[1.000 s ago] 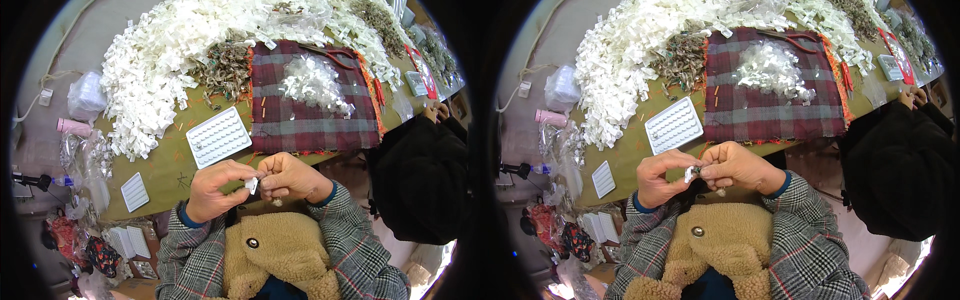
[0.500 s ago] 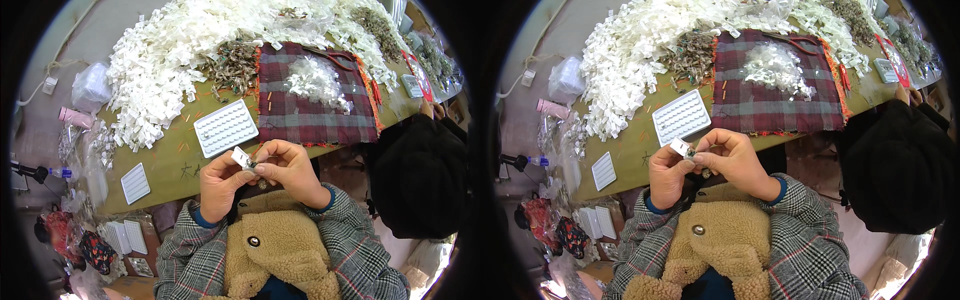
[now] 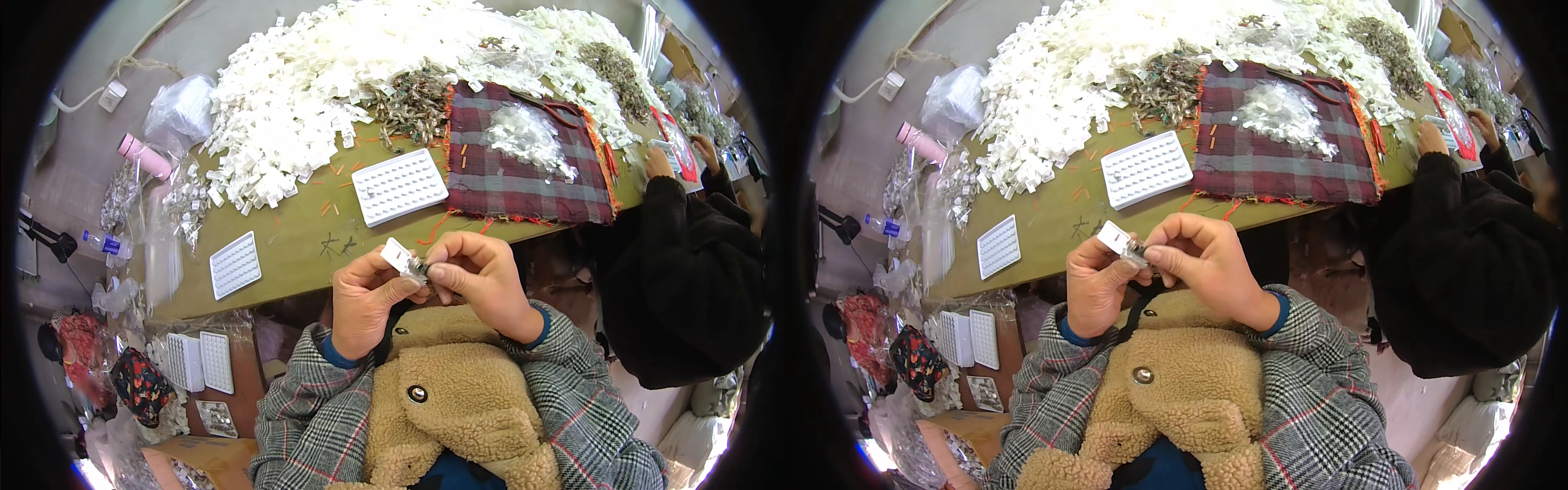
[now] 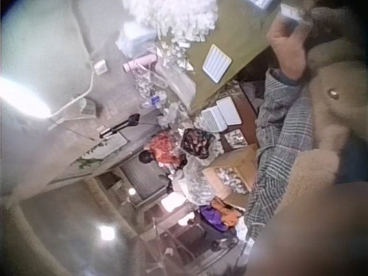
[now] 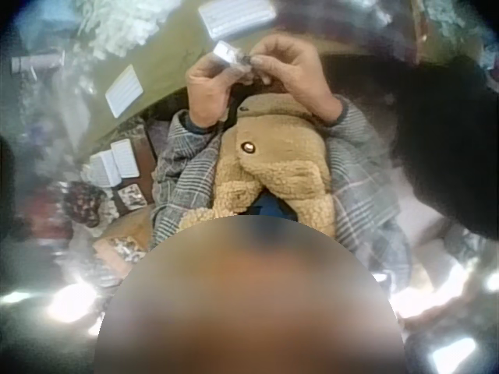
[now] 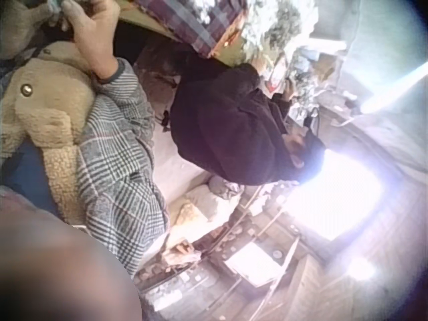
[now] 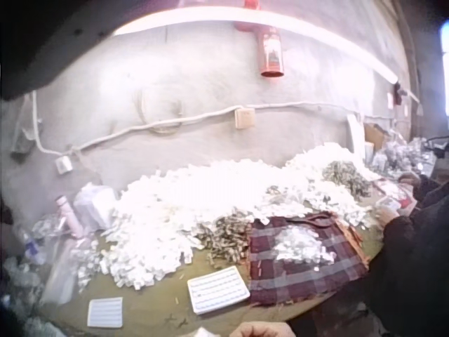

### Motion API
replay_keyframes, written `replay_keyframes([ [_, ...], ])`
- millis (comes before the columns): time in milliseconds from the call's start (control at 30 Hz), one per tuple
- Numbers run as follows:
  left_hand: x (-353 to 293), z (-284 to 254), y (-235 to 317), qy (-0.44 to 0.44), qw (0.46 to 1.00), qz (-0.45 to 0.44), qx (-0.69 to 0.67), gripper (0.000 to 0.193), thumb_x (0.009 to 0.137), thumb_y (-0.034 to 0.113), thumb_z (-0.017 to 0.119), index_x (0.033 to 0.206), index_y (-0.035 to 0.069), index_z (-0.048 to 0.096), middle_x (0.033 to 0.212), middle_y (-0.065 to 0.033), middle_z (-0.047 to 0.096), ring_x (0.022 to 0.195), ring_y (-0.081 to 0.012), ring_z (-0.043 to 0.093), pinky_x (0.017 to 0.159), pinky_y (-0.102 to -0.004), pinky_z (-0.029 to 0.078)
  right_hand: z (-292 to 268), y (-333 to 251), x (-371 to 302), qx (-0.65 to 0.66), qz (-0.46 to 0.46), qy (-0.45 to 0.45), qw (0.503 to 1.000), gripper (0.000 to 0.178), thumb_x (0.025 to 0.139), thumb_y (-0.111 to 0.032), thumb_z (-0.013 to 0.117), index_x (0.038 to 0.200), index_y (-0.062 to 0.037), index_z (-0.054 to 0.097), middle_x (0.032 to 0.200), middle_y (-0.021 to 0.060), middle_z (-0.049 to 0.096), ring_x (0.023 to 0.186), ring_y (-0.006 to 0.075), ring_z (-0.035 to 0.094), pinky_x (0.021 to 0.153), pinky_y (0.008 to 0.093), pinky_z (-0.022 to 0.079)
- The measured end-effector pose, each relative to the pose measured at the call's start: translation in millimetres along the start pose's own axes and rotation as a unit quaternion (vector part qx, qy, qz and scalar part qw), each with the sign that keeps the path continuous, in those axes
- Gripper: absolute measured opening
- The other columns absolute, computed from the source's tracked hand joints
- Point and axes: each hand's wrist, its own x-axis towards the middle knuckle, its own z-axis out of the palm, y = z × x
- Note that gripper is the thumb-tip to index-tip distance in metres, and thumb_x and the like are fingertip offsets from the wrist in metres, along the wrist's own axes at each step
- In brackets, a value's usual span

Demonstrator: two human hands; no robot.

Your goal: The person repeatedly picks small white plastic housings and metal contacts from a tray, inserts the contacts into the housings, and places the assembled units on the table. The person works one at a time, handling each component with both hands and occasionally adjusting the tray.

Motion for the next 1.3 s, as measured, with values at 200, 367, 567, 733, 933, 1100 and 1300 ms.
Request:
replay_keyframes([
  [200,-0.6,-4.9,-1.3,0.019,1.0,0.023,0.004,0.02,0.086,-0.002,0.073,0.106,-0.005,0.067,0.094,-0.0091,0.071,0.081,-0.0149,0.07,0.07,-0.0263,0.06,4.1,2.0,4.5,0.069,0.062,-0.015,0.996,0.012,0.094,-0.009,0.068,0.097,0.0017,0.062,0.083,0.0077,0.067,0.061,0.0073,0.054,0.054,0.0195,0.042],
  [367,0.0,-14.1,-5.1,0.052,0.998,-0.023,0.017,0.02,0.089,0.0,0.071,0.107,-0.006,0.067,0.096,-0.0118,0.072,0.084,-0.0177,0.072,0.075,-0.0283,0.061,7.8,5.9,9.5,-0.08,0.027,0.033,0.996,0.011,0.094,-0.008,0.068,0.096,0.0024,0.064,0.081,0.0067,0.068,0.06,0.0068,0.055,0.053,0.0198,0.043],
  [567,4.9,-30.2,-9.0,0.007,0.99,-0.074,-0.121,0.019,0.093,0.004,0.067,0.109,-0.006,0.067,0.097,-0.013,0.072,0.084,-0.0203,0.072,0.077,-0.0319,0.062,14.7,9.8,15.6,-0.121,0.056,0.037,0.99,0.011,0.093,-0.007,0.069,0.095,0.003,0.064,0.079,0.0034,0.066,0.059,0.0048,0.055,0.052,0.0188,0.043],
  [733,14.4,-41.0,-8.9,-0.021,0.985,-0.083,-0.151,0.016,0.092,0.003,0.068,0.105,-0.005,0.068,0.096,-0.0132,0.072,0.085,-0.0208,0.072,0.078,-0.0337,0.063,22.4,8.1,22.4,-0.174,0.049,0.053,0.982,0.01,0.093,-0.006,0.069,0.095,0.0025,0.065,0.078,0.0018,0.065,0.062,0.0048,0.056,0.053,0.0184,0.044],
  [933,34.6,-47.0,-4.1,-0.061,0.98,-0.027,-0.187,0.016,0.094,0.002,0.064,0.108,-0.005,0.067,0.103,-0.0136,0.071,0.091,-0.0206,0.071,0.079,-0.0333,0.063,33.5,0.7,31.8,-0.455,-0.29,-0.004,0.842,0.018,0.084,0.0,0.073,0.102,0.0002,0.072,0.09,0.0077,0.062,0.074,0.0139,0.06,0.063,0.0258,0.048],
  [1100,52.7,-45.0,1.6,-0.046,0.989,0.028,-0.141,0.017,0.095,0.001,0.063,0.11,-0.005,0.066,0.105,-0.0133,0.071,0.093,-0.0207,0.071,0.08,-0.0322,0.062,39.8,-9.3,42.5,-0.592,-0.387,0.022,0.706,0.033,0.073,0.003,0.072,0.105,-0.001,0.071,0.092,0.0099,0.059,0.087,0.0316,0.056,0.08,0.0414,0.048],
  [1300,63.7,-42.2,7.8,-0.02,0.993,0.102,-0.056,0.018,0.093,-0.001,0.065,0.111,-0.004,0.065,0.105,-0.0129,0.07,0.083,-0.0162,0.068,0.072,-0.0277,0.059,46.7,-14.1,49.4,-0.381,-0.259,0.082,0.884,0.032,0.079,0.01,0.063,0.108,-0.0002,0.067,0.092,0.0106,0.059,0.078,0.0227,0.062,0.072,0.0334,0.052],
])
